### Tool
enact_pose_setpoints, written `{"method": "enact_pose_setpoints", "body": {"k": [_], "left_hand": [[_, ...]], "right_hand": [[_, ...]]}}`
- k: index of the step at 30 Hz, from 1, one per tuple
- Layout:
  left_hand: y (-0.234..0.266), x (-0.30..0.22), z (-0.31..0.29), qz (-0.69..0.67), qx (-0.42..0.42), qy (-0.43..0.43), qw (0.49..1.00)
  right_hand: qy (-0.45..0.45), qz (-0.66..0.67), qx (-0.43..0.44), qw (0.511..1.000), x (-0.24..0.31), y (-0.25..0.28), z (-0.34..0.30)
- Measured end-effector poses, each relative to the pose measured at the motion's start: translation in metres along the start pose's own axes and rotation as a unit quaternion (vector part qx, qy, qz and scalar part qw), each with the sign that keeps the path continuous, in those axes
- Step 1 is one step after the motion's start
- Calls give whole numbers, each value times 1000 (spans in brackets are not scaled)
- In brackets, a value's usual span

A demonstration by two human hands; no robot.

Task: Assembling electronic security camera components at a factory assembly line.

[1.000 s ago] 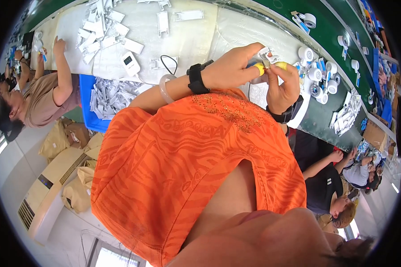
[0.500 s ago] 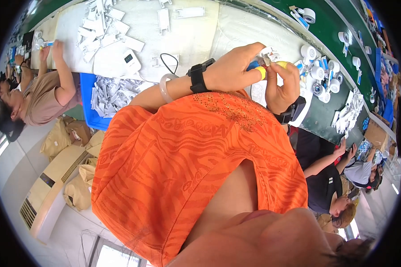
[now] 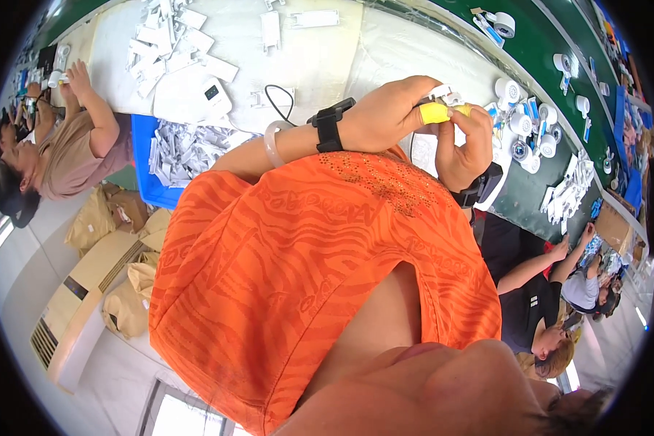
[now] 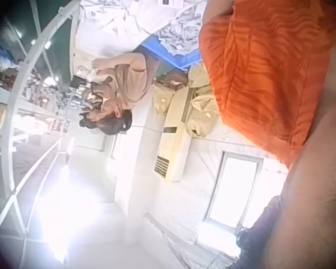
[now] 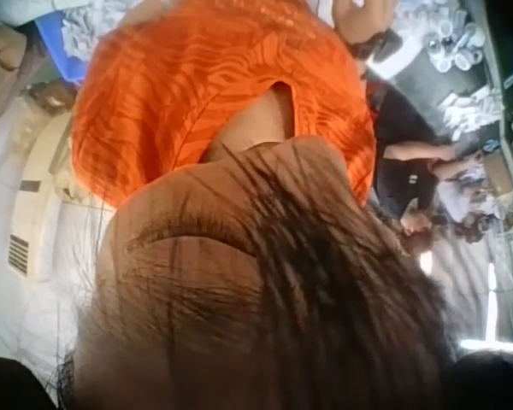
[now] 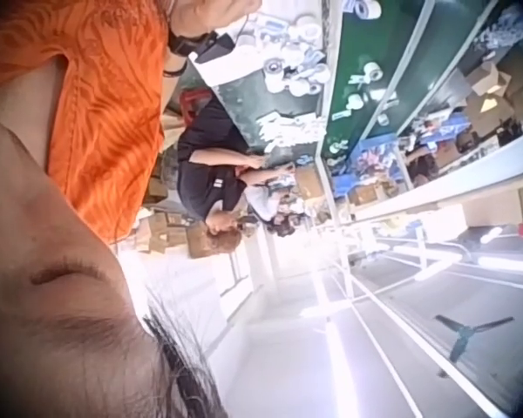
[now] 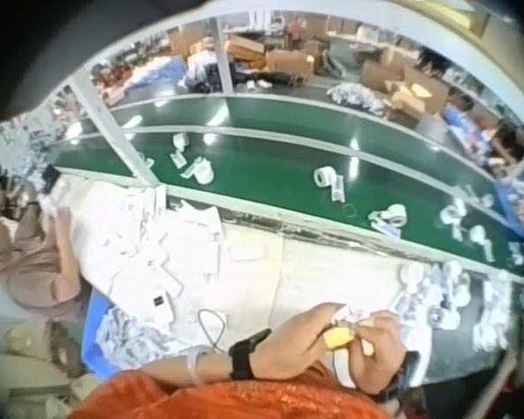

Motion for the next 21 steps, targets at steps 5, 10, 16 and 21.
{"method": "enact_pose_setpoints", "body": {"k": [5, 10, 16, 21], "left_hand": [[4, -5, 1, 57, -20, -43, 997], [6, 1, 1, 31, -30, -12, 999], [14, 13, 5, 10, -16, 26, 999], [37, 67, 21, -122, -25, 119, 985]], "right_hand": [[4, -1, 2, 1000, -2, -2, -2], [6, 7, 6, 1000, -2, -6, -1], [3, 14, 29, 999, -3, -18, 6], [-94, -2, 46, 995, -29, -33, 14]]}}
Point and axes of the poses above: each hand's wrist, its own z-axis towards the middle knuckle, its own y-axis out of the back of the hand, x = y × z, the point moved 9 cm from there along z, towards the middle knuckle, and after that the axes turned 14 degrees about -y, right-handed, at the moved point
